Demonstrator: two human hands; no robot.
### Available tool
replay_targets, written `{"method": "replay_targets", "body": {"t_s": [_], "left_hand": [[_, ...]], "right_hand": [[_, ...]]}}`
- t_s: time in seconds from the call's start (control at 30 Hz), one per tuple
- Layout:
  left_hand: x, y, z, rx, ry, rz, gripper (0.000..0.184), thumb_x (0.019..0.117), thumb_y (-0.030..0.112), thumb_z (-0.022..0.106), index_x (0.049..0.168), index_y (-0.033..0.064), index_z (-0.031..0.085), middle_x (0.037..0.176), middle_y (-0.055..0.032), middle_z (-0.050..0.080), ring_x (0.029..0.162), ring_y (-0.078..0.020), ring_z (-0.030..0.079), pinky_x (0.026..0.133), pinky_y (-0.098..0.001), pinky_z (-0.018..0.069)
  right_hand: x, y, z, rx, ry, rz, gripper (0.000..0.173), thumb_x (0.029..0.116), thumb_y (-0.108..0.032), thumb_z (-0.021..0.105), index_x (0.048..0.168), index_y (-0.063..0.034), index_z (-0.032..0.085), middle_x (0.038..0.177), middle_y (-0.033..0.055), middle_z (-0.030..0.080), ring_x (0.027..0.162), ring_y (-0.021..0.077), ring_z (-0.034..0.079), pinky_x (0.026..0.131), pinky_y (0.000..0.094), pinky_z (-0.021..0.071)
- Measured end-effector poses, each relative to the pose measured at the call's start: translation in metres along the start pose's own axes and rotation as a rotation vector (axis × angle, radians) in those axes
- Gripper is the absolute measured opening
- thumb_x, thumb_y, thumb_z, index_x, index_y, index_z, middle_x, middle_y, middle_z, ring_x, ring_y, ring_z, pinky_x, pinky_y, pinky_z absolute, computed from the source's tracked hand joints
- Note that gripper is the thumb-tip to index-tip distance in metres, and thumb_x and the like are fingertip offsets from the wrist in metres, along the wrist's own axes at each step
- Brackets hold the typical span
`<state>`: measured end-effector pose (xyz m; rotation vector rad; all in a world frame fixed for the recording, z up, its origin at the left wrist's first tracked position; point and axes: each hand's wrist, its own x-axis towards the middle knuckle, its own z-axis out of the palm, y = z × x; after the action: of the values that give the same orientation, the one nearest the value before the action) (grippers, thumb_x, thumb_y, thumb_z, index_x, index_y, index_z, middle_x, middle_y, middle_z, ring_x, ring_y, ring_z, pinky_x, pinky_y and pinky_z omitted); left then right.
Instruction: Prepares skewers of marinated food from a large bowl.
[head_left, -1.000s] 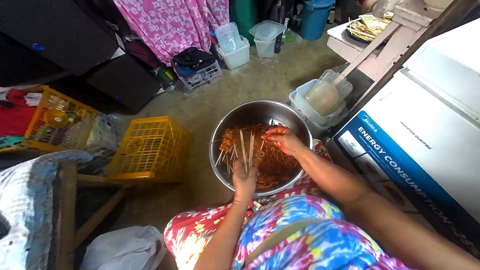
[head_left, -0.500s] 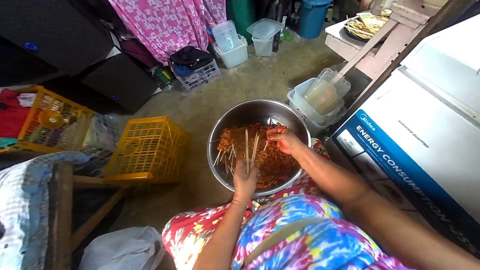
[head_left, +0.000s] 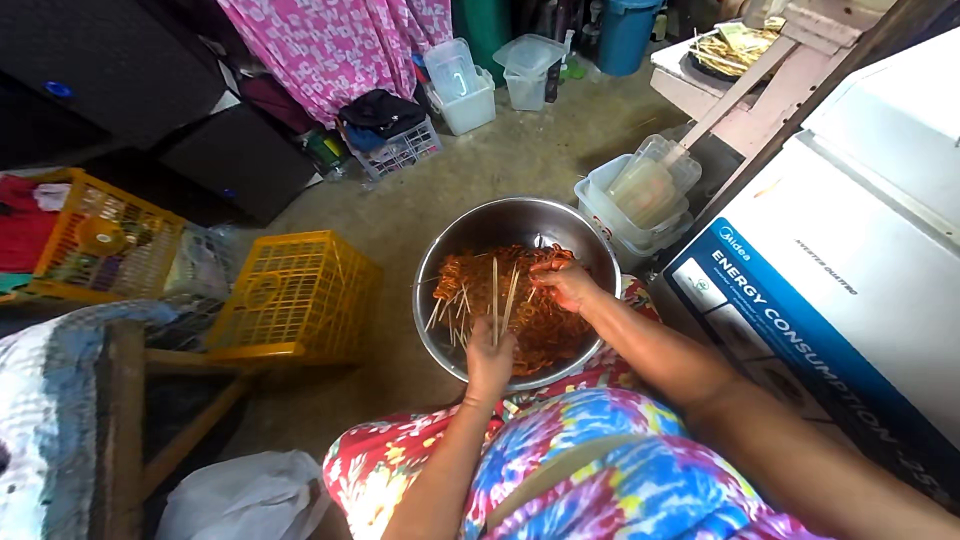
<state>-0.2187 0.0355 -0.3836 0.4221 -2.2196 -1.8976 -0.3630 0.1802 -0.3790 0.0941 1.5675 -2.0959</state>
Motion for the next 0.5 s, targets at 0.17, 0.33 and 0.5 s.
{"method": "replay_targets", "body": {"t_s": [0.17, 0.33, 0.5], "left_hand": [[0.000, 0.001, 0.001, 0.008, 0.013, 0.002, 0.030, 0.0910, -0.003, 0.055, 0.121, -0.0055, 0.053, 0.076, -0.0028, 0.065, 0.058, -0.0080, 0.063, 0.053, -0.0231, 0.0543], [0.000, 0.000, 0.001, -0.010, 0.034, 0.009, 0.028, 0.0912, -0.003, 0.056, 0.119, -0.0050, 0.053, 0.077, -0.0035, 0.065, 0.058, -0.0091, 0.064, 0.053, -0.0235, 0.0550], [0.000, 0.001, 0.001, -0.002, 0.051, 0.004, 0.029, 0.0908, -0.002, 0.055, 0.119, -0.0045, 0.053, 0.076, -0.0029, 0.065, 0.058, -0.0088, 0.064, 0.053, -0.0235, 0.0549]], "right_hand": [[0.000, 0.003, 0.005, 0.045, 0.016, 0.052, 0.016, 0.0934, 0.006, 0.065, 0.109, 0.0032, 0.065, 0.086, 0.0062, 0.065, 0.067, 0.0105, 0.058, 0.064, 0.0254, 0.0523], [-0.003, 0.006, 0.012, 0.156, 0.048, 0.074, 0.013, 0.0988, 0.001, 0.060, 0.112, 0.0039, 0.063, 0.088, 0.0086, 0.064, 0.073, 0.0155, 0.063, 0.070, 0.0310, 0.0567], [-0.006, 0.011, 0.016, 0.155, 0.062, 0.085, 0.015, 0.0984, -0.003, 0.063, 0.112, 0.0012, 0.062, 0.097, 0.0094, 0.066, 0.083, 0.0159, 0.064, 0.076, 0.0330, 0.0558]]}}
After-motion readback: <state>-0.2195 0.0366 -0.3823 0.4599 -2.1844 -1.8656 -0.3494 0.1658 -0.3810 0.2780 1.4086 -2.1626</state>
